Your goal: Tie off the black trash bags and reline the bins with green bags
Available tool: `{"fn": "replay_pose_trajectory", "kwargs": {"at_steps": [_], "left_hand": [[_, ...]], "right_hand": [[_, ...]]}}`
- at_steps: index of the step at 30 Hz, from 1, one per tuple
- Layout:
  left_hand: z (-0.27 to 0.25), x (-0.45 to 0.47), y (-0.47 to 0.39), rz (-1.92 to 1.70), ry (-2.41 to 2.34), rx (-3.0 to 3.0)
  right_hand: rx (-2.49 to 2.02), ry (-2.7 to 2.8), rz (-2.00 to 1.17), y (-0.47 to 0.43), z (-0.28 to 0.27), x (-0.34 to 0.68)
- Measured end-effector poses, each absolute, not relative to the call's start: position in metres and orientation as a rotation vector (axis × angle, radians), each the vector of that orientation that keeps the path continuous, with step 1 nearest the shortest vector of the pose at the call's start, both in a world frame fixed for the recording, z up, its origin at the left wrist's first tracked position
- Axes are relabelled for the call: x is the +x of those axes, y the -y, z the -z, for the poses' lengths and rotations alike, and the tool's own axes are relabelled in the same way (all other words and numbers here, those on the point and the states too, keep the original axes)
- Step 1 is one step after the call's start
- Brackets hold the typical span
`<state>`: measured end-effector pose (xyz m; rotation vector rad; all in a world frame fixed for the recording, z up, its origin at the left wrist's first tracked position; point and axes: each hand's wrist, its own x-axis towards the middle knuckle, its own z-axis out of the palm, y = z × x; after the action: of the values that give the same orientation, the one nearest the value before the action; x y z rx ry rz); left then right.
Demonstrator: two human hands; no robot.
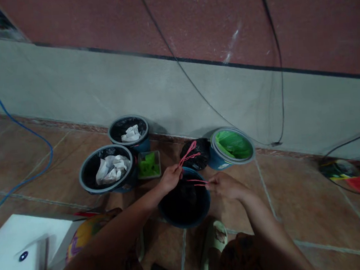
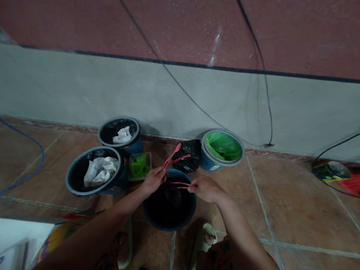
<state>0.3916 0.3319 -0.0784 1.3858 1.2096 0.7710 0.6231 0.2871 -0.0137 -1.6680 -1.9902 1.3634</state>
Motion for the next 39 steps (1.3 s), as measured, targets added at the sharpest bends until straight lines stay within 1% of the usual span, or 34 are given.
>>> {"fn": "replay_pose_trajectory", "kwargs": {"at_steps": [3, 6, 9, 12, 14, 17, 20, 24, 26, 31, 34, 39], "left_hand": [[0.079, 0.393, -0.328, -0.638, -1.157, 1.474], [0.077, 0.396, -0.323, -0.534, -1.084, 1.498], [0.076, 0.399, -0.32, -0.475, -0.905, 1.507], [0.072, 0.401, -0.319, -0.44, -0.74, 1.476], [0.069, 0.4, -0.319, -0.416, -0.694, 1.451], [0.066, 0.399, -0.316, -0.41, -0.651, 1.472], [0.068, 0.398, -0.312, -0.467, -0.724, 1.504], [0.072, 0.398, -0.313, -0.547, -0.821, 1.401], [0.073, 0.397, -0.315, -0.573, -0.809, 1.316], [0.069, 0.395, -0.319, -0.595, -0.841, 1.14], [0.065, 0.393, -0.321, -0.613, -0.933, 1.058], [0.065, 0.39, -0.324, -0.565, -1.001, 0.997]], "right_hand": [[-1.559, 1.913, -1.5, -0.29, 0.011, 0.613], [-1.465, 1.881, -1.536, -0.292, 0.011, 0.597], [-1.409, 1.958, -1.485, -0.293, 0.013, 0.584], [-1.46, 2.015, -1.364, -0.296, 0.014, 0.578], [-1.525, 1.989, -1.304, -0.298, 0.015, 0.577], [-1.571, 1.889, -1.313, -0.301, 0.02, 0.578], [-1.516, 1.76, -1.362, -0.304, 0.025, 0.576], [-1.545, 1.484, -1.28, -0.306, 0.022, 0.576], [-1.587, 1.438, -1.352, -0.305, 0.019, 0.576], [-1.548, 1.565, -1.607, -0.296, 0.019, 0.575], [-1.453, 1.583, -1.659, -0.294, 0.029, 0.576], [-1.596, 1.778, -1.616, -0.296, 0.037, 0.585]]}}
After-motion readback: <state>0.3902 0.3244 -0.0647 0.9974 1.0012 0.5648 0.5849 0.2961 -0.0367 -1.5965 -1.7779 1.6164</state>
